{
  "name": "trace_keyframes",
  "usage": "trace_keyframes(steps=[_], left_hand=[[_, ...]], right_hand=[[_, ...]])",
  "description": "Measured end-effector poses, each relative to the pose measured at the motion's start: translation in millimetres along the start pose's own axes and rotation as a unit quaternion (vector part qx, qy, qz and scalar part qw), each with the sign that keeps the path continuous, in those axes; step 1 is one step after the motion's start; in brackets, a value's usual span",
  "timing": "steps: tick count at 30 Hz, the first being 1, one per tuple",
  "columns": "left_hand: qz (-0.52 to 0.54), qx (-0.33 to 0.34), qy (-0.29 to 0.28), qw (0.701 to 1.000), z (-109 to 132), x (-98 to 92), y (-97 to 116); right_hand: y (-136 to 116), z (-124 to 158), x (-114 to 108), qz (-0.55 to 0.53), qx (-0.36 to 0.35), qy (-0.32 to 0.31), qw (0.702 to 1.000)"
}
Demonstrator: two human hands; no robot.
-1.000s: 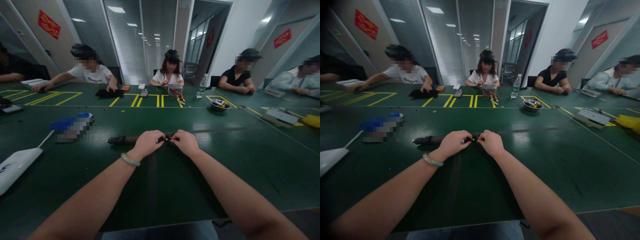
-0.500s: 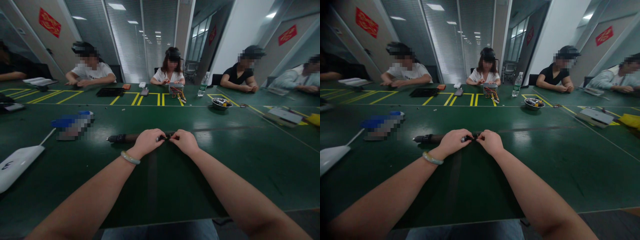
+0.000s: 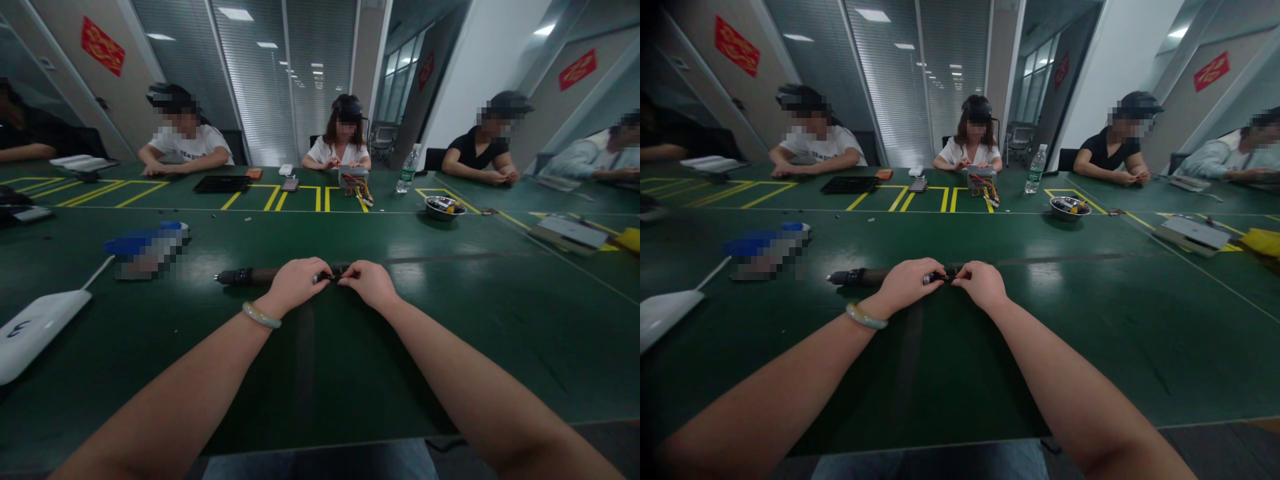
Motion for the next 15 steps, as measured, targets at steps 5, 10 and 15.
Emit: trace_keyframes(steps=[5, 10, 15], left_hand=[[0.001, 0.000, -0.001, 1.000, 0.5, 0.0, -0.2], [-0.003, -0.002, -0.005, 1.000, 0.6, 1.3, -1.7], [-0.006, -0.005, -0.003, 1.000, 0.7, 2.4, -2.3]], right_hand=[[1.6, 0.4, -0.6, -0.017, 0.008, -0.002, 1.000], [5.1, -1.1, 1.2, -0.043, 0.036, -0.009, 0.998], [7.0, -1.9, 3.2, -0.065, 0.055, -0.020, 0.996]])
Point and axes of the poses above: each hand's wrist, its own z-axis away from the middle knuckle, its own x-axis out of the palm, y = z × x, the point moved 2 cm from there along -z, towards the middle knuckle, and after that the axes turned 5 degrees about -y, right-handed, at the moved point
